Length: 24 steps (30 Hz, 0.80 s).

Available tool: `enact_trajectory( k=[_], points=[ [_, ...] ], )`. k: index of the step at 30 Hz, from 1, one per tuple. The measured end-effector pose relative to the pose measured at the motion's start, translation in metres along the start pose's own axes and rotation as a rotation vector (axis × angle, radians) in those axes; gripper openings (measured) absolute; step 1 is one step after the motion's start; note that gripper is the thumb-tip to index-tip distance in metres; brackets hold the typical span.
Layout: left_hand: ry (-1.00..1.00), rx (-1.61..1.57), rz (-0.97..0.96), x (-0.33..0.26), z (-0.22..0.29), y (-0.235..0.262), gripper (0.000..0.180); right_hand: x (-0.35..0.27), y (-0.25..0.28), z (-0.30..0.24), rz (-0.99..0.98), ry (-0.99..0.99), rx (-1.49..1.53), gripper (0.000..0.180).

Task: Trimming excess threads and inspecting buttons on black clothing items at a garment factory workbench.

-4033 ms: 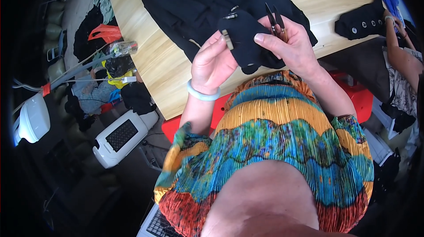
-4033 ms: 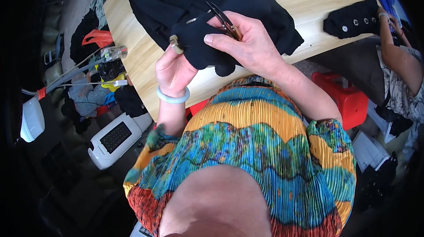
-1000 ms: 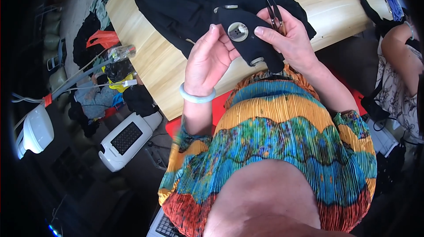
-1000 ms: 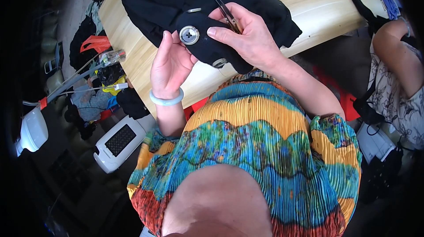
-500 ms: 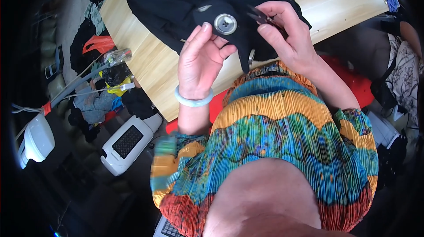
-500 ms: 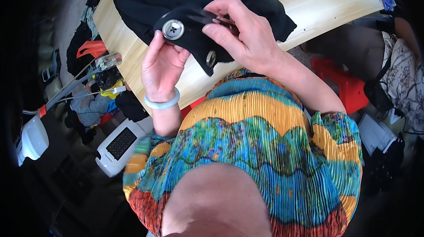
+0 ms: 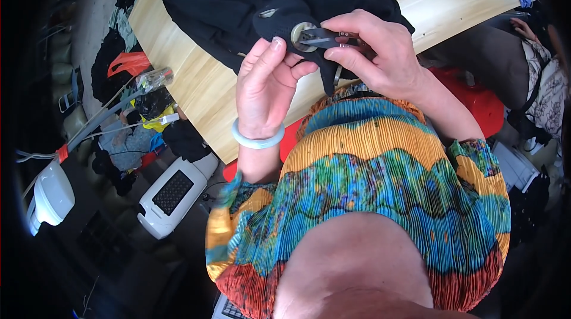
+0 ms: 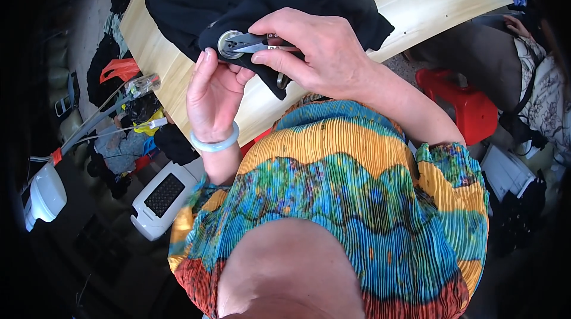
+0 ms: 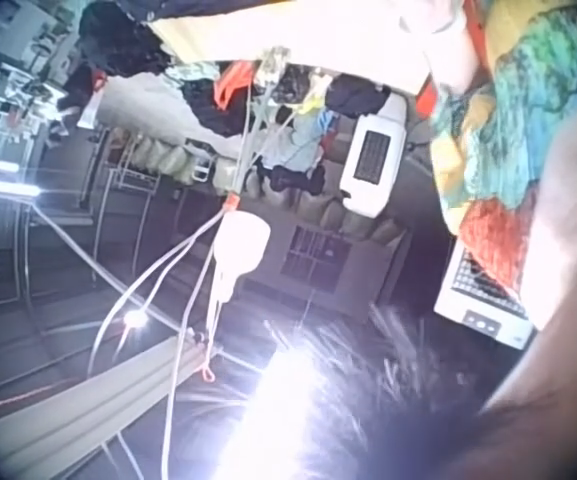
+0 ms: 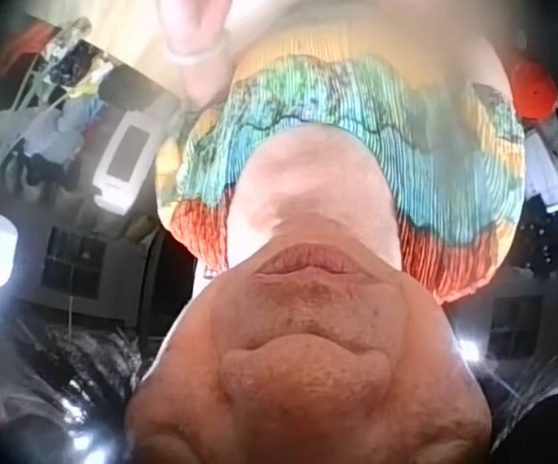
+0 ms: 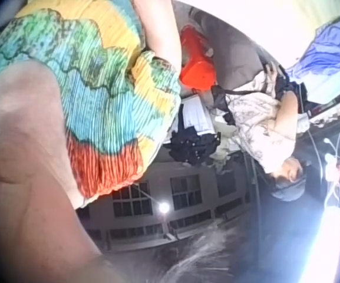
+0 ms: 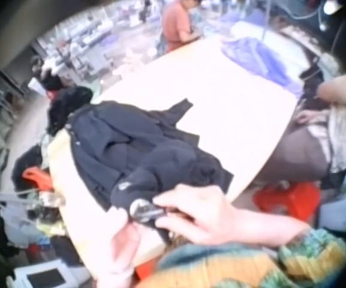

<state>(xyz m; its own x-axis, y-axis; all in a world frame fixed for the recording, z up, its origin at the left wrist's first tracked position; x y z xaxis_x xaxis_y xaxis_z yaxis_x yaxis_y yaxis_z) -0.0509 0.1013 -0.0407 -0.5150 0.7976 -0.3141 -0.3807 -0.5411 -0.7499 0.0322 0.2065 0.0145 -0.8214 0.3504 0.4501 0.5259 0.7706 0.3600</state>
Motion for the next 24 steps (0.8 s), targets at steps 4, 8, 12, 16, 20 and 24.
enact_trajectory(
  k=[4,8,12,16,20,24],
  points=[
    [0.004,-0.023,-0.045,0.000,0.000,-0.002,0.013,0.000,0.000,0.001,0.019,-0.037,0.044,0.022],
    [0.010,-0.029,-0.068,-0.001,0.001,-0.004,0.014,0.001,-0.002,-0.003,0.015,-0.013,0.015,0.020],
    [0.030,-0.081,-0.009,0.001,0.001,-0.004,0.017,-0.001,0.001,0.017,0.116,-0.194,0.190,0.015],
    [0.017,-0.098,0.050,-0.001,0.006,0.004,0.021,0.000,0.002,0.026,0.158,-0.253,0.327,0.015],
    [0.076,-0.163,-0.112,0.003,0.000,0.006,0.032,-0.003,-0.015,0.034,0.031,-0.313,0.497,0.031],
    [0.095,-0.111,0.074,0.007,-0.006,0.008,0.024,-0.007,-0.039,0.042,-0.184,-0.483,0.785,0.044]
  ],
)
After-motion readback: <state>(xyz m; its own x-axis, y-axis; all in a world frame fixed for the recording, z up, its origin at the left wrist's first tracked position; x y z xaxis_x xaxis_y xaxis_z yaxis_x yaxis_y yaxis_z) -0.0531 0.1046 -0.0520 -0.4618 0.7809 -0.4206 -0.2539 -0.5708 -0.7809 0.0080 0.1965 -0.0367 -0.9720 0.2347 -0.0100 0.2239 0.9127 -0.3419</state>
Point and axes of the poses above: each hand's wrist, its own x-axis towards the middle knuckle, its own y-axis out of the back of the hand, z = x × y, the point moved 8 cm from there along x, towards the middle knuckle
